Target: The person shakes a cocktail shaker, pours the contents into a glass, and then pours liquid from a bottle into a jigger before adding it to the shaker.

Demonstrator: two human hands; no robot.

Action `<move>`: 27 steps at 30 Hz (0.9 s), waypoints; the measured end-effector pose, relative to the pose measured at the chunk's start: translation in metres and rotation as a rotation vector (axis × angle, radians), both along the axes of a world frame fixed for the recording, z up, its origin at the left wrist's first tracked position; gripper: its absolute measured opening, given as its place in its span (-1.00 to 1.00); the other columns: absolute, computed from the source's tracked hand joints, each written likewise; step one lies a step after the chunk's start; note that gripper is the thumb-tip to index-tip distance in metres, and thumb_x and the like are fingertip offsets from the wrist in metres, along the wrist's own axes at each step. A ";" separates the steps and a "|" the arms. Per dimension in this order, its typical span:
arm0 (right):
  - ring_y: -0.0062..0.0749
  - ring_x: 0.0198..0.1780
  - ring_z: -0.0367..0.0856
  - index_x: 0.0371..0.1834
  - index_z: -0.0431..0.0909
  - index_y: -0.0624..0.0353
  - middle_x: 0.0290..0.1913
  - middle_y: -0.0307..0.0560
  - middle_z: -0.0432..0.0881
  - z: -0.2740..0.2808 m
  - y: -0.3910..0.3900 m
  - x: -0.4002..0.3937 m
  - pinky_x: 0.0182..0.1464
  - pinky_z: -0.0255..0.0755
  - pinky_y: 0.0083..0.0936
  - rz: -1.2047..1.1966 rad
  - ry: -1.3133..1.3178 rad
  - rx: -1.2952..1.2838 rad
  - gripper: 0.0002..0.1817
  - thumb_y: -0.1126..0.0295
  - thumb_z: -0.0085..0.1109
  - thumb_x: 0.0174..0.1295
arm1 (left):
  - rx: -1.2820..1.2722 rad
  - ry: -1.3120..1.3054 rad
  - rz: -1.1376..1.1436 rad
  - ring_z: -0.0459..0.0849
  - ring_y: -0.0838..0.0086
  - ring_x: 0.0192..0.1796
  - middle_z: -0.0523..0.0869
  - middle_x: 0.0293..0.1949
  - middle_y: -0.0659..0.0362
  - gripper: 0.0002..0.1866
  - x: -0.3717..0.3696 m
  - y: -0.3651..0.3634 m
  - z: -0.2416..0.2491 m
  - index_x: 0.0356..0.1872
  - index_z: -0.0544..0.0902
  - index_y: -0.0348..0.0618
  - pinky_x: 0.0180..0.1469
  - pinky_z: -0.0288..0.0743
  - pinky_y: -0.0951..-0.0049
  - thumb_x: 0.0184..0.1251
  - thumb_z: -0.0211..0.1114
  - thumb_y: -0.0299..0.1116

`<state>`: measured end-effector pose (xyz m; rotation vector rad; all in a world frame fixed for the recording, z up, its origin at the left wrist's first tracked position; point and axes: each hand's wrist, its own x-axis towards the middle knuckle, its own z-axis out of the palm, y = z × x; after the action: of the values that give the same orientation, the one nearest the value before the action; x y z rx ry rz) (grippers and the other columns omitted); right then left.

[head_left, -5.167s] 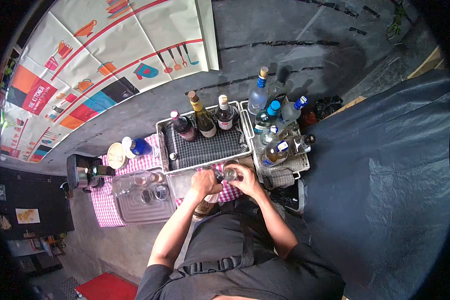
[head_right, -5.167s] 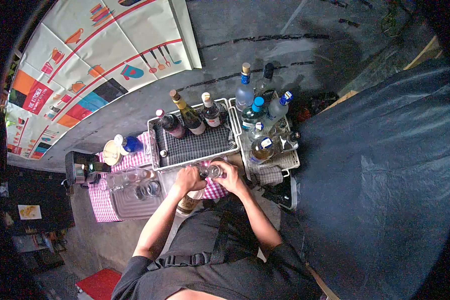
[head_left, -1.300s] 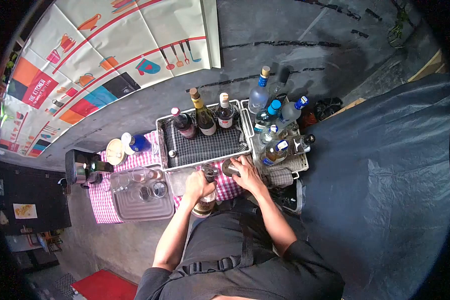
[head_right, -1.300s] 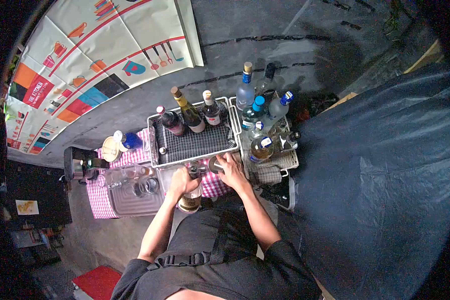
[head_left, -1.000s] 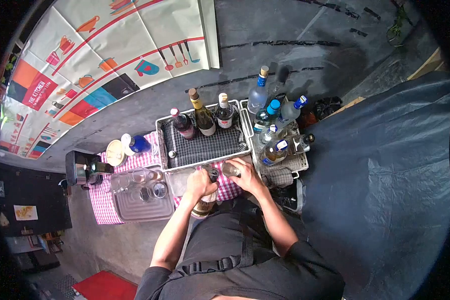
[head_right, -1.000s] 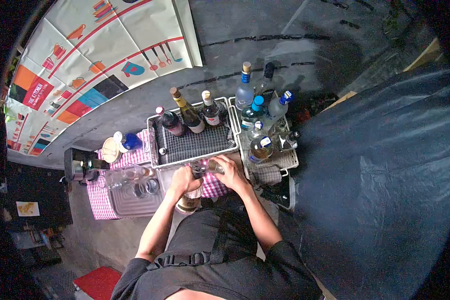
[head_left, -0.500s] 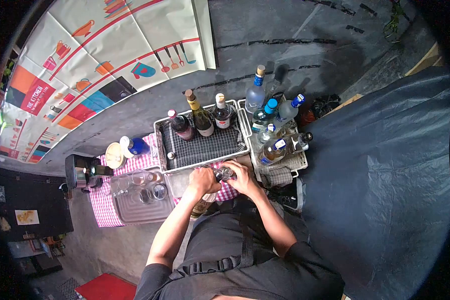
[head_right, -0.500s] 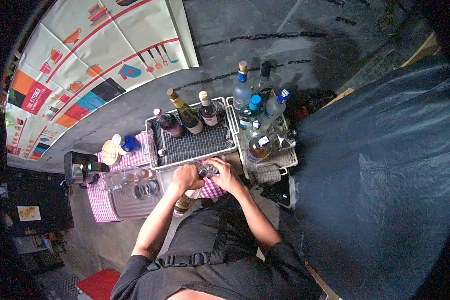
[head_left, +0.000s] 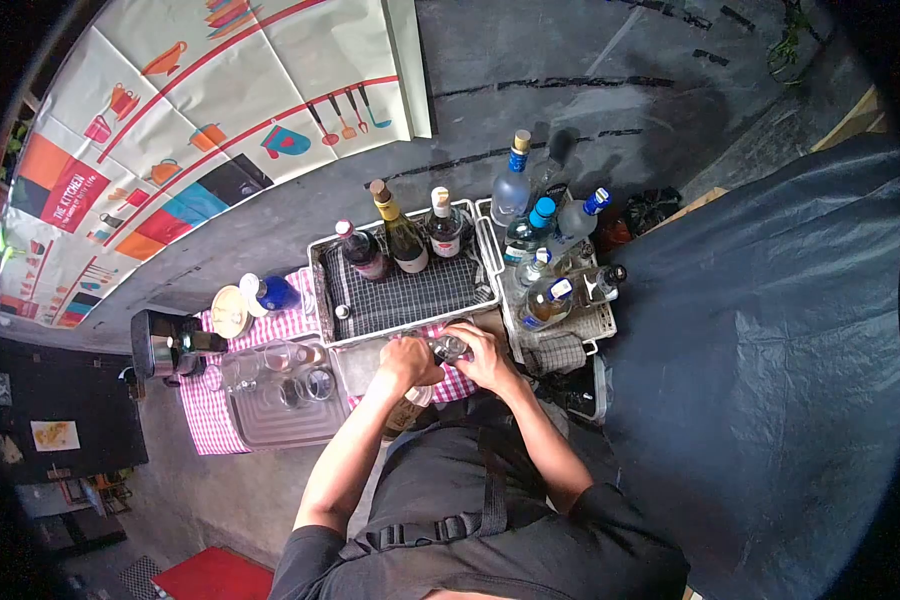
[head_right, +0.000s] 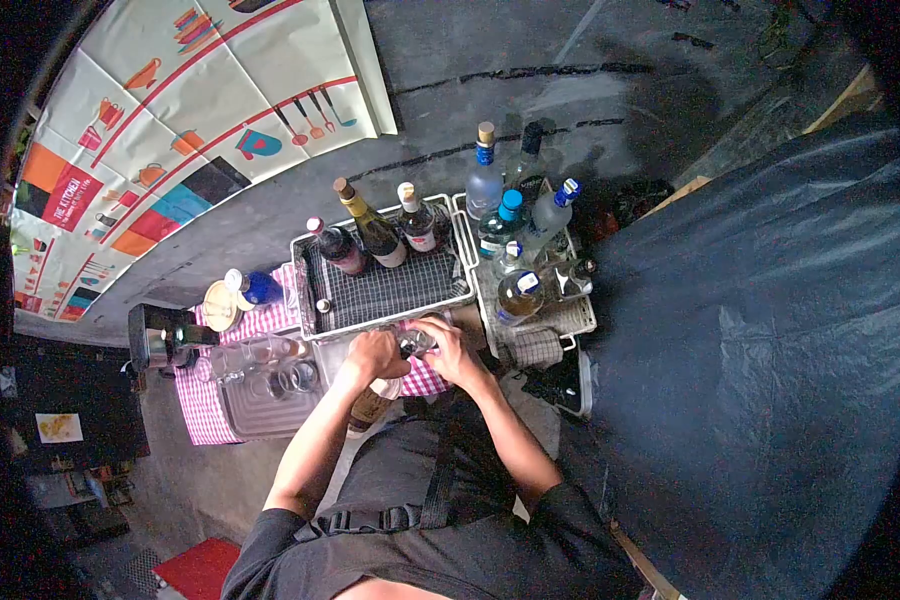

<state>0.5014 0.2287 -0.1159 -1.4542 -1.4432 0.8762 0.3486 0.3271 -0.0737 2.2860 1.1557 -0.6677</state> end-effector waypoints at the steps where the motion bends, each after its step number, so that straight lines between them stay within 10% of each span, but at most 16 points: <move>1: 0.00 0.21 0.63 0.16 0.60 0.27 0.16 0.14 0.65 -0.001 0.000 0.000 0.30 0.50 -0.28 -0.003 0.000 -0.003 -0.38 0.69 0.26 -0.12 | -0.006 0.002 0.002 0.81 0.02 -0.04 0.77 -0.20 -0.28 -0.47 0.000 0.000 0.001 -0.22 0.75 -0.39 0.07 0.68 0.15 -0.07 0.27 -0.08; 27: -0.04 0.20 0.64 0.12 0.62 0.29 0.13 0.11 0.67 -0.011 0.000 -0.001 0.28 0.50 -0.30 0.003 0.005 0.045 -0.42 0.69 0.30 -0.12 | -0.046 0.111 -0.017 0.79 0.12 0.07 0.79 -0.07 -0.18 -0.48 0.008 0.001 0.012 -0.06 0.75 -0.30 0.14 0.66 0.22 0.01 0.29 -0.12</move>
<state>0.5001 0.2287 -0.1269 -1.4160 -1.4525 0.8439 0.3566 0.3281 -0.0617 2.2469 1.1599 -0.8283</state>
